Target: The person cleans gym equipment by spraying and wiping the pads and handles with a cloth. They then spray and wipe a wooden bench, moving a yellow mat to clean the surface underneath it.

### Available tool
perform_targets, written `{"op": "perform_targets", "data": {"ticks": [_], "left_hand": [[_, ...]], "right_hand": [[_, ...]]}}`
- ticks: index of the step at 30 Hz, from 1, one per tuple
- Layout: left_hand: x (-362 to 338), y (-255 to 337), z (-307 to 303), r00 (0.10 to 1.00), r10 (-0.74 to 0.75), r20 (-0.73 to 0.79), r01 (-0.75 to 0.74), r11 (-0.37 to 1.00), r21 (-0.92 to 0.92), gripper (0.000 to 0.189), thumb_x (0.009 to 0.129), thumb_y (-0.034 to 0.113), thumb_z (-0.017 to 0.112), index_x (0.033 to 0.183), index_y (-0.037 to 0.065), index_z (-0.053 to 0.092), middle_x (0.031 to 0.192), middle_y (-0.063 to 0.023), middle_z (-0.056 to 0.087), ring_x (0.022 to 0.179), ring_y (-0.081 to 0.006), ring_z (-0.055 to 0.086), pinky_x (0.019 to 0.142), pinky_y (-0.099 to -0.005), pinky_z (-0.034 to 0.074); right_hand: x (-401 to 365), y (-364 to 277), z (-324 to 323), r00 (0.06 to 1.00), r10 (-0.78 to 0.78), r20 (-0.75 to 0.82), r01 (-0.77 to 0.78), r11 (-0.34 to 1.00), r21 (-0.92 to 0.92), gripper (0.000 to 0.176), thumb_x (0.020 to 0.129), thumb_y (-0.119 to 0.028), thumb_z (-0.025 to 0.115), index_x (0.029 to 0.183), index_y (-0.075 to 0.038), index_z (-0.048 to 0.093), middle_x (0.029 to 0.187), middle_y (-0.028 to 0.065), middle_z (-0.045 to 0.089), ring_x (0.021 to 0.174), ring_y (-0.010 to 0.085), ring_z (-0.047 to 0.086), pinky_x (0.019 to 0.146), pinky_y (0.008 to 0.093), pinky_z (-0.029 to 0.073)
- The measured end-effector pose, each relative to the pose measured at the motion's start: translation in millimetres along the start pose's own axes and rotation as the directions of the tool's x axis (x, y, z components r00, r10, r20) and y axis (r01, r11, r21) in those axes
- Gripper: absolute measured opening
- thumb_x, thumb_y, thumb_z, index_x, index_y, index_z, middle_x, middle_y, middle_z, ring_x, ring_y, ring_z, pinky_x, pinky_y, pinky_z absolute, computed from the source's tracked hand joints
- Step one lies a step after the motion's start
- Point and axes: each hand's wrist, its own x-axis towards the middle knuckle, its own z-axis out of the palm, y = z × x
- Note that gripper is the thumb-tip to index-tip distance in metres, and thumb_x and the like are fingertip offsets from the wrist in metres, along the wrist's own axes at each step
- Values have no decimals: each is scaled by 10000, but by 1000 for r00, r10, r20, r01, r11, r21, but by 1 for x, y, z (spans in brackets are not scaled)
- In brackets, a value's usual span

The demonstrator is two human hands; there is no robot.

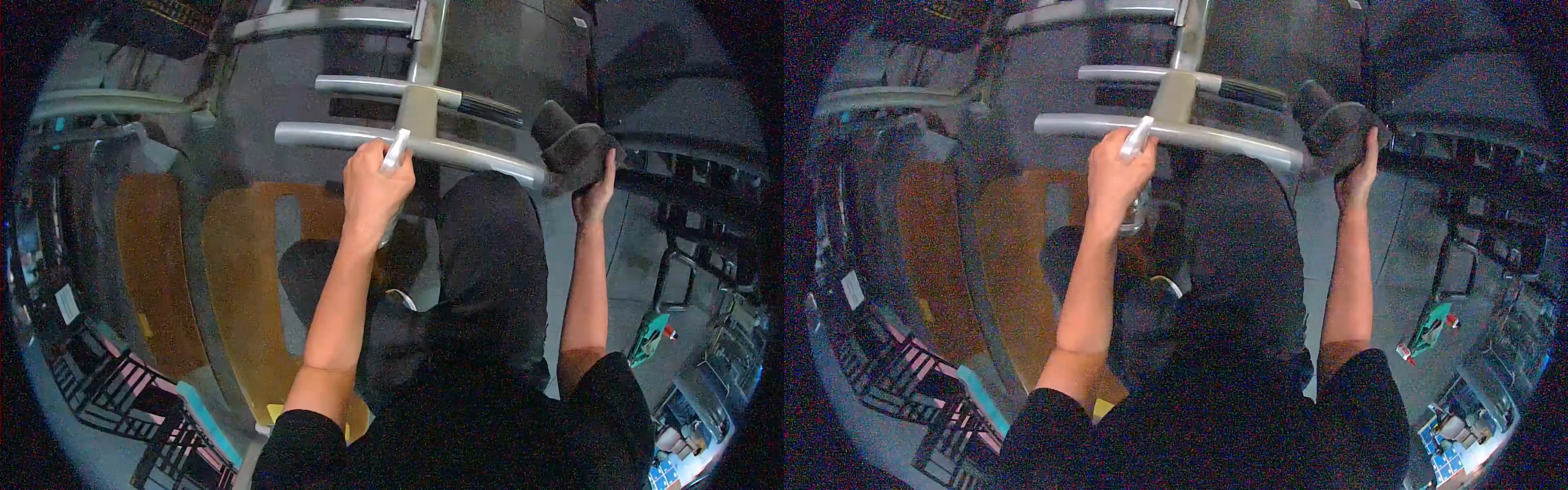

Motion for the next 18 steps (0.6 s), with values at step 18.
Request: {"op": "perform_targets", "data": {"ticks": [18], "left_hand": [[5, -16, 17, 998, -56, 24, 52, 991, 126, 346, 863, 338, 710, 890, -6, 701, 885, -261, 701, 866, -468, 677, 787, -520, 526]], "right_hand": [[23, 12, 64, 973, -95, 210, 131, 978, -164, 540, 1033, -393, 608, 1414, -15, 552, 1362, 72, 605, 1235, 201, 576, 1093, 349, 410]]}}
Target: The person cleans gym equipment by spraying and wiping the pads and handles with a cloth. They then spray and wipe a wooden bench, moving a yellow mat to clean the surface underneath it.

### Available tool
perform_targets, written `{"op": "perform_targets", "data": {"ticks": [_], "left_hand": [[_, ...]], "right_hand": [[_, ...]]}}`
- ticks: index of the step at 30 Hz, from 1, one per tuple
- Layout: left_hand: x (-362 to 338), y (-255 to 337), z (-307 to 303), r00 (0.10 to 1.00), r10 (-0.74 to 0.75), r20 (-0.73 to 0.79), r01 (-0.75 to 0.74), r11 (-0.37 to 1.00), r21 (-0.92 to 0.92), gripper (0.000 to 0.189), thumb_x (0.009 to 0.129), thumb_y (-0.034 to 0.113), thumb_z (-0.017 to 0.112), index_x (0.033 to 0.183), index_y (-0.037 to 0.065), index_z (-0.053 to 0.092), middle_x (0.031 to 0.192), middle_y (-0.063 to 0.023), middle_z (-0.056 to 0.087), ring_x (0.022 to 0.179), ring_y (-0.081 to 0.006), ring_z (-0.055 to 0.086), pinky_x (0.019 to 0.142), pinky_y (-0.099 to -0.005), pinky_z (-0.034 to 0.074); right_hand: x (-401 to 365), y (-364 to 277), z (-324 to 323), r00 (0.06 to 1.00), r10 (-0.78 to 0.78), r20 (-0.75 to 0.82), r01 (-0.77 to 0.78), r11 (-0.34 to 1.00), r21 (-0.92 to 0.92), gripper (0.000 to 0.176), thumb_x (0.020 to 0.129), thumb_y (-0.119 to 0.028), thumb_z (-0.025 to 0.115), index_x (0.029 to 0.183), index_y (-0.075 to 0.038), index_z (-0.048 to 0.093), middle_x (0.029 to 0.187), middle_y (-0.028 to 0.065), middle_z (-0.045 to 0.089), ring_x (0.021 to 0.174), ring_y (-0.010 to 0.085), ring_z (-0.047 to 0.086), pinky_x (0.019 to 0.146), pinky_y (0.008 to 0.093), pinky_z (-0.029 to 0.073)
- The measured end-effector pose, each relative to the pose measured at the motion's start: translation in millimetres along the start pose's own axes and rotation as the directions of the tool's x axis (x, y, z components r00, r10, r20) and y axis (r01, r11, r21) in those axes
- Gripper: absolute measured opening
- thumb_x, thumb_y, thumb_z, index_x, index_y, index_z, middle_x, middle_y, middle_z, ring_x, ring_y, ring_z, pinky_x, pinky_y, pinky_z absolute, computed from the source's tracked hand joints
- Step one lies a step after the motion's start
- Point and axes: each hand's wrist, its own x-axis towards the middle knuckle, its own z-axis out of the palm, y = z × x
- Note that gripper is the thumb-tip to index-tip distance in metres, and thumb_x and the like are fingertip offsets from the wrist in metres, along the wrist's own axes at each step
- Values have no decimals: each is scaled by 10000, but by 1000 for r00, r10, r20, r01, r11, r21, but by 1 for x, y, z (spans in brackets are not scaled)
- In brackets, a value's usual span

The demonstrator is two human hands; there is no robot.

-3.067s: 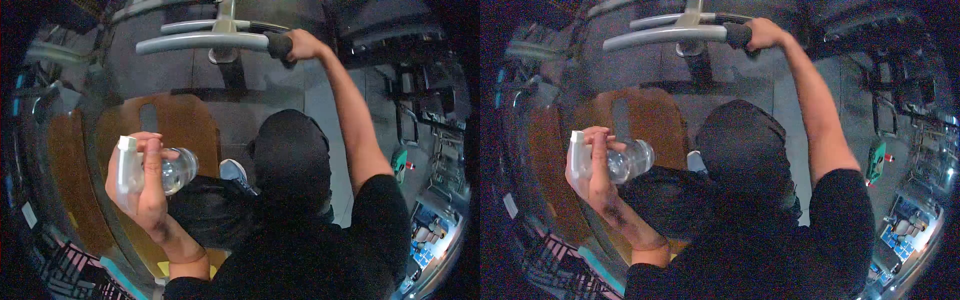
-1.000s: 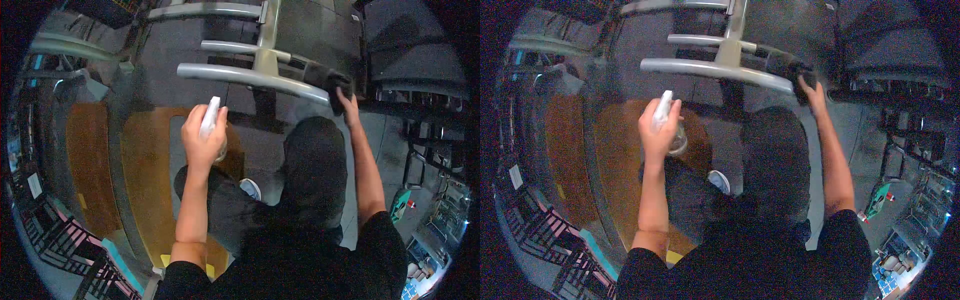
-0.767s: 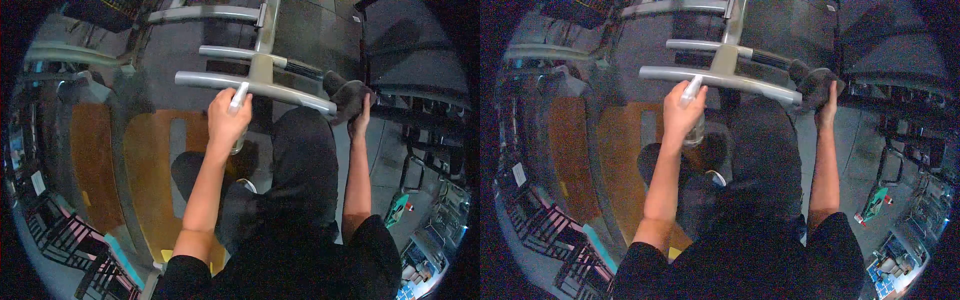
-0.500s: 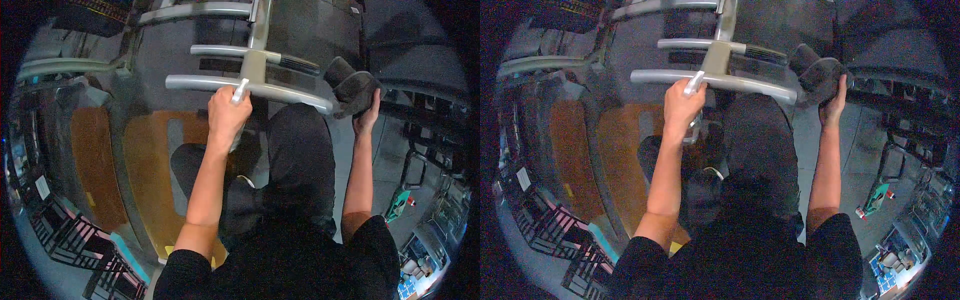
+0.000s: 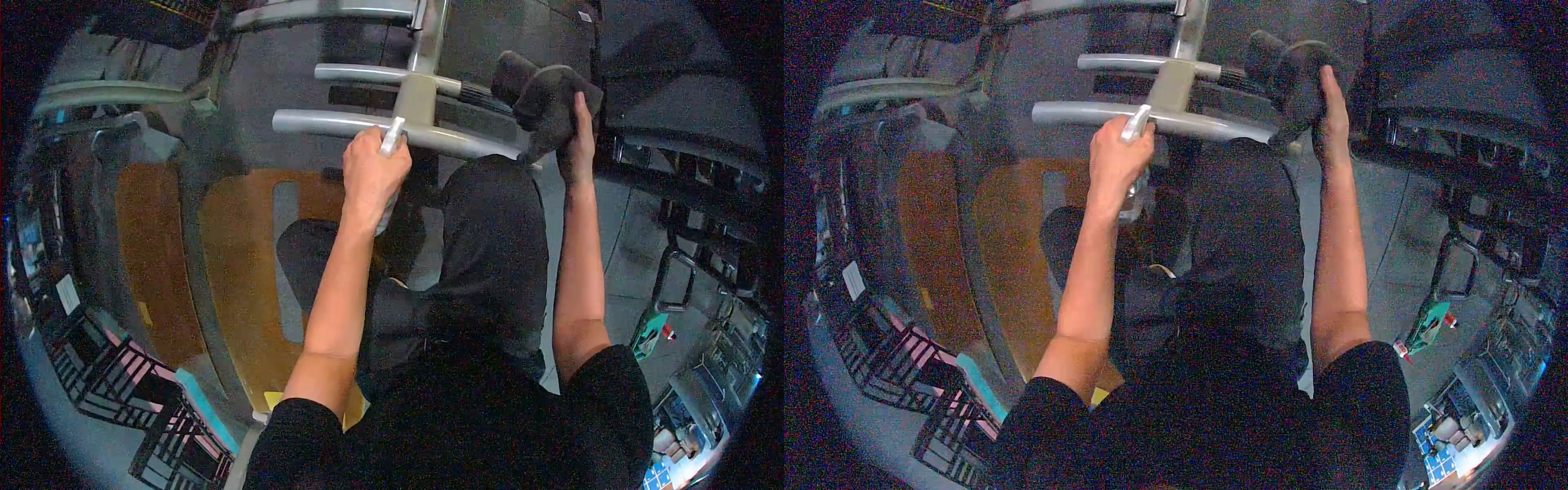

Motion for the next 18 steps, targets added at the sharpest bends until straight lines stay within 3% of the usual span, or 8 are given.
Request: {"op": "perform_targets", "data": {"ticks": [5, 8, 9, 11, 13, 15, 17, 18], "left_hand": [[2, -1, -9, 999, 42, 0, -42, 997, -63, 330, 847, 276, 710, 864, -53, 694, 892, -290, 696, 867, -502, 663, 813, -527, 531], [10, -26, -15, 1000, -9, -3, 7, 941, -339, 283, 914, 247, 783, 1048, 3, 732, 812, -56, 719, 688, -124, 708, 630, -300, 558], [8, -19, -30, 998, -65, 24, 68, 857, -511, 270, 934, 225, 768, 1058, -10, 720, 821, -54, 718, 653, -133, 704, 615, -284, 560], [10, -25, -43, 996, -37, -81, -22, 781, -624, 295, 936, 246, 772, 1067, -13, 716, 837, -46, 720, 661, -141, 709, 606, -288, 557], [18, -42, -50, 992, -43, -123, -44, 778, -626, 319, 949, 218, 762, 1125, -39, 696, 904, -69, 728, 703, -156, 717, 617, -283, 552], [21, -44, -62, 989, -87, -117, -4, 786, -618, 310, 948, 198, 761, 1127, -46, 696, 937, -84, 726, 713, -164, 713, 627, -303, 582], [28, -63, -65, 990, -71, -126, -33, 736, -676, 309, 944, 197, 766, 1125, -45, 698, 948, -87, 723, 717, -168, 712, 634, -311, 589], [34, -71, -66, 988, -55, -141, -64, 689, -722, 309, 940, 196, 771, 1122, -44, 700, 959, -89, 720, 721, -173, 711, 641, -318, 597]], "right_hand": [[6, -36, 32, 981, -8, 194, 73, 942, -327, 579, 1003, -455, 612, 1306, 36, 658, 1336, 109, 641, 1226, 193, 589, 1088, 345, 420], [10, -79, 65, 850, 240, 469, 152, 742, -654, 551, 968, -494, 624, 1157, 17, 712, 1180, 157, 699, 1057, 278, 667, 941, 411, 506], [9, -86, 83, 848, 242, 471, 154, 738, -657, 551, 968, -494, 624, 1157, 17, 712, 1180, 157, 699, 1057, 278, 667, 941, 411, 506], [2, -89, 121, 658, 317, 683, 650, 219, -728, 644, 963, -549, 596, 1182, 51, 678, 1153, 235, 694, 1054, 373, 666, 951, 463, 510], [-18, -56, 156, 549, 472, 690, 707, 179, -684, 763, 974, -576, 592, 1383, 66, 546, 1374, 288, 593, 1234, 418, 597, 1069, 461, 461], [-55, -23, 179, 512, 618, 597, 448, 401, -799, 970, 950, -710, 514, 1448, 120, 443, 1453, 349, 498, 1362, 440, 503, 1165, 470, 377], [-83, 54, 178, 717, 216, 663, 677, 8, -736, 1072, 941, -794, 387, 1448, 150, 439, 1527, 345, 422, 1445, 444, 405, 1223, 503, 282], [-81, 50, 182, 729, 317, 607, 592, 154, -791, 1195, 922, -844, 309, 1487, 209, 309, 1566, 364, 346, 1490, 474, 310, 1251, 530, 199]]}}
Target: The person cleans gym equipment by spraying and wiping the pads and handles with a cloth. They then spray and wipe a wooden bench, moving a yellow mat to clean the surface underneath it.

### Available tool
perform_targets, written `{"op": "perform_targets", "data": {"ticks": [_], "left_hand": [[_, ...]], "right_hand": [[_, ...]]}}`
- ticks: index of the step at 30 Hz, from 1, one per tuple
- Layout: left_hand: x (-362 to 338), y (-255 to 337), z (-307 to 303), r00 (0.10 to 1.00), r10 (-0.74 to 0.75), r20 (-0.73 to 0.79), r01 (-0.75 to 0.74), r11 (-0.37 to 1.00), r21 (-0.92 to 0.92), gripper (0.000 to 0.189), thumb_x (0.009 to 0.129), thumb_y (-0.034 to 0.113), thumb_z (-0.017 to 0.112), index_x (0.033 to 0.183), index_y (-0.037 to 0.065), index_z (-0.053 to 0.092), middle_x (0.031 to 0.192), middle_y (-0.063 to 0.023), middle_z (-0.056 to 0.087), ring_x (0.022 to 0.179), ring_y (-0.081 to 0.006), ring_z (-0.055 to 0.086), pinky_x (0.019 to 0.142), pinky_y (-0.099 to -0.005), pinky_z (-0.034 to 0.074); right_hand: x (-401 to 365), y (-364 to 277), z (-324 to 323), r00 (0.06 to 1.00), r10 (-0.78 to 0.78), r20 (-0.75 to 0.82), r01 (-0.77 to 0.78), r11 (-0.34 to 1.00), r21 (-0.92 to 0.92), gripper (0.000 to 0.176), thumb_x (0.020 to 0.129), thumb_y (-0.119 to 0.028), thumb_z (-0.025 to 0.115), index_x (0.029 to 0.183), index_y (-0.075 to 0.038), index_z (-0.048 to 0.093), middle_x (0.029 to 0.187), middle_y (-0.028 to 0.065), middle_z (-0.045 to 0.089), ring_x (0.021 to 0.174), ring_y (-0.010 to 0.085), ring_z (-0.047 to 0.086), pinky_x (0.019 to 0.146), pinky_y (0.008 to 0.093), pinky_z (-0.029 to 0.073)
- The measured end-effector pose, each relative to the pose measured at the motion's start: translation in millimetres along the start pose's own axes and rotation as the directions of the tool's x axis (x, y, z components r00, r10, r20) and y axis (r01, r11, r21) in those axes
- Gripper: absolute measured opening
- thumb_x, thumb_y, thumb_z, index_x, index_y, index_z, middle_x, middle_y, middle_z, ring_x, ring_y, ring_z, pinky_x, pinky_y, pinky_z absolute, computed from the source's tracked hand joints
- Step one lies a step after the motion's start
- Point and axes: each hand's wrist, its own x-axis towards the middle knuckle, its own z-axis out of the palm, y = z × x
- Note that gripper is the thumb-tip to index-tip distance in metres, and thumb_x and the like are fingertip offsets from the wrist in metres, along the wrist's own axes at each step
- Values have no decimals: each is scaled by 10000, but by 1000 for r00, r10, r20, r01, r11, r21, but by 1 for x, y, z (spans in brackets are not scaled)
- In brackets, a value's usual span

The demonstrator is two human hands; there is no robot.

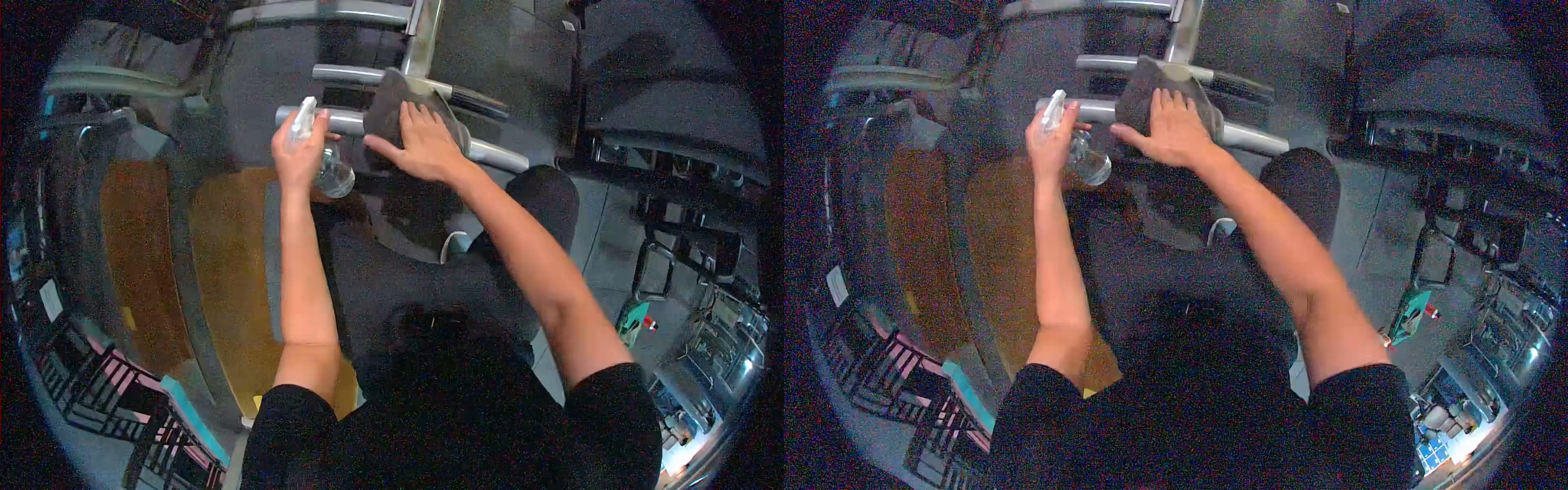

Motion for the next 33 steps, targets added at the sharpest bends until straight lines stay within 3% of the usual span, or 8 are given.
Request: {"op": "perform_targets", "data": {"ticks": [5, 9, 14, 17, 20, 23, 28, 33], "left_hand": [[18, -30, -15, 993, -91, 70, 96, 993, -63, 317, 934, 169, 774, 1149, -48, 689, 983, -96, 721, 730, -182, 713, 643, -326, 609], [22, -48, -13, 995, -92, 27, 95, 982, -166, 276, 918, 117, 775, 1107, -68, 697, 920, -95, 714, 677, -166, 699, 578, -322, 609], [25, -39, -7, 992, -128, -18, 120, 966, -231, 256, 892, 94, 775, 1076, -72, 713, 906, -103, 712, 646, -191, 695, 534, -308, 596], [25, -37, -10, 993, -120, 14, 120, 967, -225, 246, 890, 112, 782, 1044, -70, 722, 896, -103, 710, 639, -187, 688, 532, -300, 589], [23, -32, -13, 991, -135, 22, 137, 975, -175, 220, 898, 116, 775, 1014, -65, 730, 896, -103, 711, 640, -183, 688, 537, -306, 598], [25, -40, -10, 994, -105, 23, 108, 975, -193, 193, 911, 105, 759, 1007, -60, 734, 892, -106, 715, 647, -173, 689, 545, -307, 609], [24, -35, -15, 994, -94, 63, 104, 976, -189, 208, 910, 100, 757, 1032, -67, 730, 911, -118, 725, 662, -184, 703, 537, -302, 609], [30, -36, -15, 985, -158, 64, 169, 961, -219, 268, 887, 102, 774, 1073, -83, 720, 946, -127, 731, 686, -202, 718, 547, -321, 619]], "right_hand": [[43, 19, 15, 991, 107, 75, -121, 967, 225, 1184, 924, -848, 245, 1511, 179, 301, 1603, 354, 284, 1521, 472, 248, 1260, 518, 188], [135, 57, 41, 946, 206, 252, -220, 975, 31, 1126, 939, -824, 280, 1569, 108, 244, 1668, 276, 204, 1557, 421, 181, 1265, 553, 138], [204, 102, 71, 928, 314, 200, -310, 949, -51, 1117, 919, -756, 432, 1599, 84, 150, 1679, 268, 173, 1563, 422, 156, 1264, 558, 124], [166, 95, 62, 936, 270, 225, -265, 963, -52, 1072, 927, -689, 481, 1589, 95, 170, 1659, 305, 193, 1551, 458, 157, 1258, 576, 130], [56, 60, 7, 975, 36, 220, -74, 983, 167, 716, 1045, -425, 420, 1495, 129, 365, 1589, 357, 295, 1513, 483, 240, 1243, 550, 219], [-13, 43, -3, 992, -71, 108, 79, 994, -75, 741, 1058, -462, 401, 1525, 110, 343, 1620, 295, 307, 1547, 393, 237, 1250, 587, 166], [85, 69, 33, 951, 160, 263, -170, 985, 14, 847, 1068, -565, 285, 1513, 156, 300, 1596, 367, 275, 1520, 492, 225, 1258, 543, 190], [186, 101, 55, 924, 318, 213, -305, 948, -91, 900, 994, -608, 413, 1487, 142, 358, 1566, 358, 337, 1454, 480, 356, 1190, 524, 336]]}}
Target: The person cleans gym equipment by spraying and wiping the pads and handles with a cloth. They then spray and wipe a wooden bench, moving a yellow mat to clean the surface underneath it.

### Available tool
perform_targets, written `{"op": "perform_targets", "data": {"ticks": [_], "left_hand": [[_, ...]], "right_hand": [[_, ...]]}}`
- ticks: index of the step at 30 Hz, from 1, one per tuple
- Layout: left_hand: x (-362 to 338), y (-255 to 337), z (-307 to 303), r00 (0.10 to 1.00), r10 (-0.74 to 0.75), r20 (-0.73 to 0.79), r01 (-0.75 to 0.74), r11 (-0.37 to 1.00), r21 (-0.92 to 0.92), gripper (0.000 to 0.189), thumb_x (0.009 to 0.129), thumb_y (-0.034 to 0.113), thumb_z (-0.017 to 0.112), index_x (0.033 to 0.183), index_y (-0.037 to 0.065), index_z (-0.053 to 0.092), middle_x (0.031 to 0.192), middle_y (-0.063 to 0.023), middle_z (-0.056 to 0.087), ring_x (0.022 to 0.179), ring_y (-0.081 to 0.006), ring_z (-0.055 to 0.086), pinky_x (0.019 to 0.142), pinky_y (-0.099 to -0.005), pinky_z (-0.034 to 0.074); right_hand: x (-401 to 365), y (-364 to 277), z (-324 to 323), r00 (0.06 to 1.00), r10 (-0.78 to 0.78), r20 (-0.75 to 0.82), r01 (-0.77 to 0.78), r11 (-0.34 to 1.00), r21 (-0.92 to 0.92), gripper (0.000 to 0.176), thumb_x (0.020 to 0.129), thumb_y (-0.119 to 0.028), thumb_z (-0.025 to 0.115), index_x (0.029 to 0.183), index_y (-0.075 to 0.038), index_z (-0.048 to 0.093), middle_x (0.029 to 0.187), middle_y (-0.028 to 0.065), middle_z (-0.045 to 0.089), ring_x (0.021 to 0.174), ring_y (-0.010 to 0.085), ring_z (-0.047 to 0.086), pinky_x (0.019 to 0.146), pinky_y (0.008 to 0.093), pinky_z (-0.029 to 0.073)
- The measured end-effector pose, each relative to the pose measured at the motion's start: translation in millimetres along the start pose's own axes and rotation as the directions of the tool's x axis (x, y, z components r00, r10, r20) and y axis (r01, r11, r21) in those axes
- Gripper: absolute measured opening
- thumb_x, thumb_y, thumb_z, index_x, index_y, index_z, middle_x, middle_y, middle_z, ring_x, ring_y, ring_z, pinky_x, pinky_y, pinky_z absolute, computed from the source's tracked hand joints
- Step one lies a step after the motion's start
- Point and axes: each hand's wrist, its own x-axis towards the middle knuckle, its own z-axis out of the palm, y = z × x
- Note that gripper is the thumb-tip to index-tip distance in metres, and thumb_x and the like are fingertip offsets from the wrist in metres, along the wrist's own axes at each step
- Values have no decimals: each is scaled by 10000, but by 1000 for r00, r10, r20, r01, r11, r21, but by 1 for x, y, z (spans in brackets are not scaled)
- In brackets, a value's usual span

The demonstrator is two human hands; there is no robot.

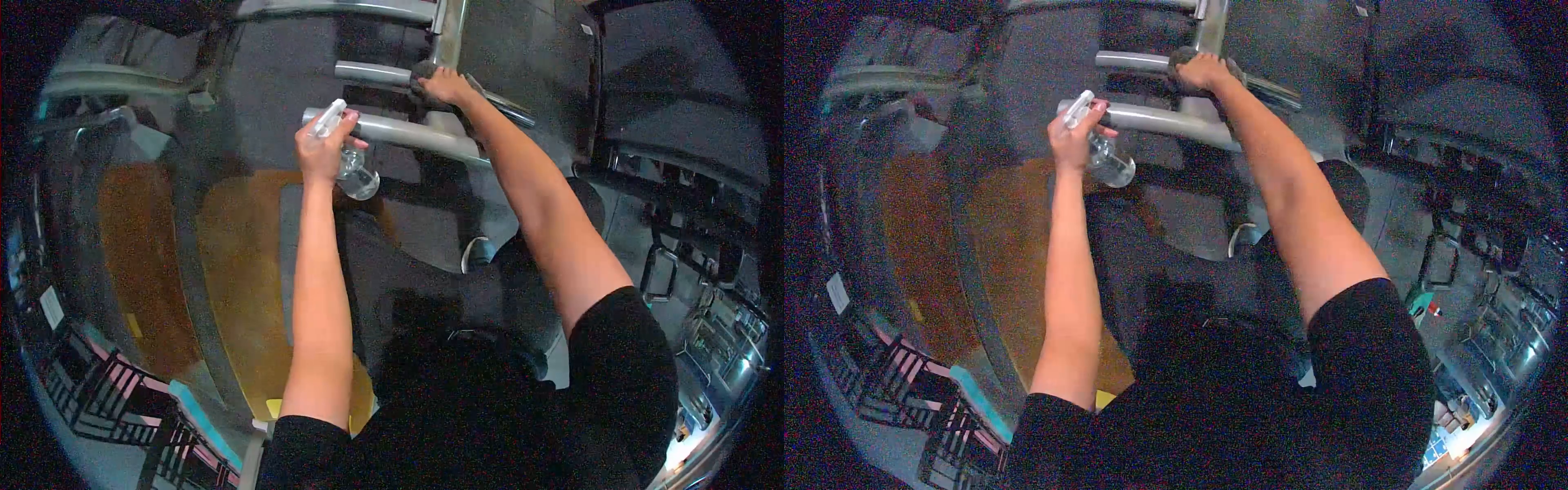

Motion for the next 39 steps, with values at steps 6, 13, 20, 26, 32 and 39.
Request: {"op": "perform_targets", "data": {"ticks": [6, 13, 20, 26, 32, 39], "left_hand": [[0, -3, -5, 999, 16, 36, -17, 1000, 11, 245, 892, 83, 766, 1077, -72, 722, 990, -145, 739, 707, -201, 710, 557, -334, 635], [0, -3, -4, 999, 30, 45, -31, 999, 11, 223, 887, 83, 761, 1037, -79, 736, 930, -122, 733, 689, -189, 706, 526, -324, 623], [-2, 7, 1, 1000, 23, 11, -24, 999, 43, 244, 874, 105, 767, 1039, -69, 725, 971, -136, 736, 662, -220, 709, 534, -330, 608], [5, -1, -5, 999, 3, 34, -4, 1000, 27, 323, 861, 110, 784, 1110, -88, 722, 948, -140, 731, 673, -206, 712, 520, -328, 622], [6, -4, -3, 1000, 29, 10, -29, 1000, -10, 309, 864, 109, 779, 1093, -90, 724, 955, -137, 729, 668, -199, 703, 510, -321, 619], [6, 1, -5, 997, -22, 70, 25, 999, -39, 283, 861, 86, 775, 1077, -88, 721, 931, -118, 728, 693, -199, 702, 511, -325, 631]], "right_hand": [[-157, -2, -14, 952, -302, -53, 300, 953, -44, 672, 1088, -428, 350, 1452, 133, 414, 1531, 362, 394, 1458, 457, 378, 1206, 521, 315], [-168, -14, -2, 914, -341, -220, 363, 929, 69, 644, 1081, -426, 346, 1423, 108, 458, 1518, 322, 435, 1455, 453, 379, 1196, 596, 307], [-14, -8, 16, 984, -64, -167, 62, 998, -20, 765, 1025, -599, 389, 1486, 6, 468, 1565, 293, 383, 1447, 473, 382, 1174, 579, 348], [-166, 19, -36, 971, -238, -3, 234, 954, 190, 756, 1020, -581, 458, 1503, 0, 454, 1575, 302, 380, 1388, 458, 466, 1172, 460, 378], [-125, 13, -18, 973, -175, -153, 210, 944, 255, 565, 1054, -516, 436, 1244, -19, 627, 1150, 354, 658, 1131, 517, 615, 1007, 557, 471], [25, -51, 32, 629, -565, -534, 445, 825, -347, 633, 1064, -438, 454, 1404, 96, 450, 1129, 286, 695, 1027, 467, 686, 882, 558, 552]]}}
